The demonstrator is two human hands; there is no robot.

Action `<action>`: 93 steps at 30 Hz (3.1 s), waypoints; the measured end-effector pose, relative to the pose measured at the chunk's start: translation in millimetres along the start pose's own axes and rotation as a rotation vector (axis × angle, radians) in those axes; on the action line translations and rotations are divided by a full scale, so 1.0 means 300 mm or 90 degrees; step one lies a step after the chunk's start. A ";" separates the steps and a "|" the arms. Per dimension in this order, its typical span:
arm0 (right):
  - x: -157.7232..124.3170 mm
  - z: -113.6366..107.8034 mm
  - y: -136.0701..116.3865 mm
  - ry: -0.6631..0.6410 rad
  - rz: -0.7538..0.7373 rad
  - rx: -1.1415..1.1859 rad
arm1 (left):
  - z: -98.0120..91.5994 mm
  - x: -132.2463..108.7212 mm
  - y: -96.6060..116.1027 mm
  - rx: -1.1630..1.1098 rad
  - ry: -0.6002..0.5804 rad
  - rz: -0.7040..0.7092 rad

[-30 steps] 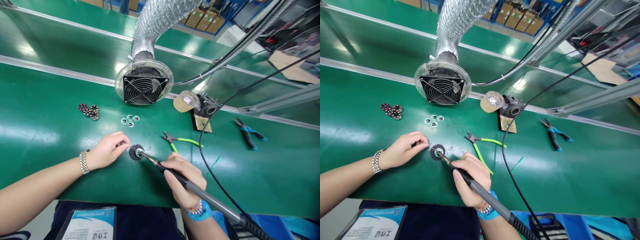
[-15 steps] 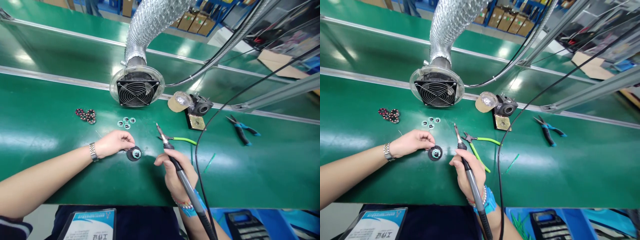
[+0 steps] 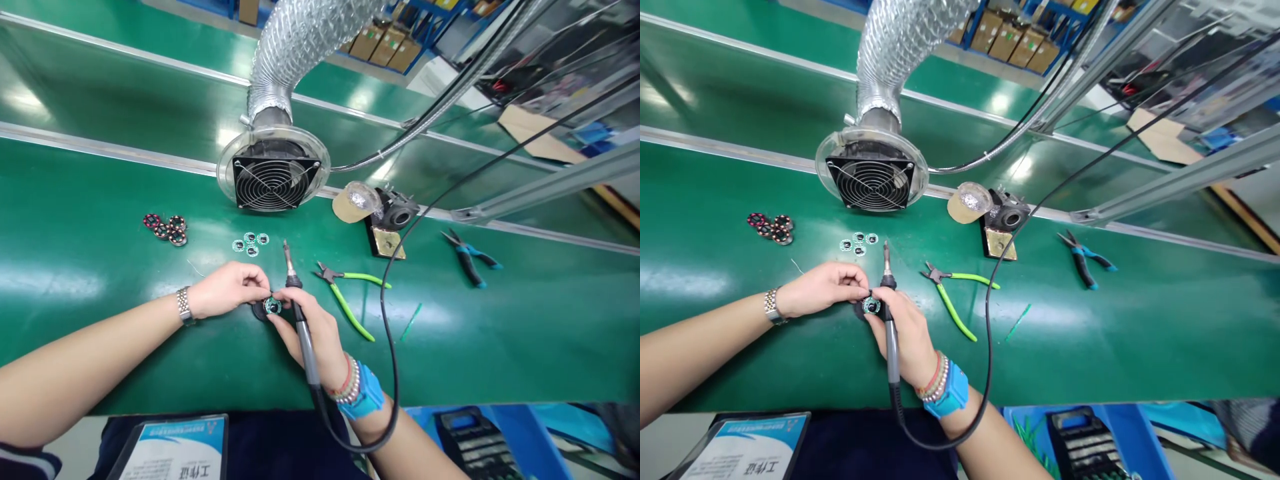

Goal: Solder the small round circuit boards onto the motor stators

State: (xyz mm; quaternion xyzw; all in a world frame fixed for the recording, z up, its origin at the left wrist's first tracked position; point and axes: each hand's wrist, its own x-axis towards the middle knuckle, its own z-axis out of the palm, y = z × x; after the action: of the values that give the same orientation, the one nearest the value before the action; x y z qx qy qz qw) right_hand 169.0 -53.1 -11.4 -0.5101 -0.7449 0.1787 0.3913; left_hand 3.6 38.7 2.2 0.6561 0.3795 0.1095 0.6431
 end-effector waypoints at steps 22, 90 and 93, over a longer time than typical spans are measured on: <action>0.012 -0.013 -0.002 0.060 -0.028 0.001 | 0.012 0.010 0.000 0.011 -0.025 0.010; 0.004 -0.026 -0.015 0.053 -0.026 0.028 | -0.047 0.020 -0.014 0.172 -0.164 0.260; 0.000 -0.019 -0.007 0.032 -0.015 0.018 | -0.050 0.022 -0.014 0.176 -0.172 0.263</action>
State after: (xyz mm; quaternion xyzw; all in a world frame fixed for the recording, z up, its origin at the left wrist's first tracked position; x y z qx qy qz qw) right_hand 172.1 -54.9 -6.3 -0.5003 -0.7381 0.1717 0.4188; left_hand -2.8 54.1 -1.7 0.8099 0.1600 0.0973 0.5559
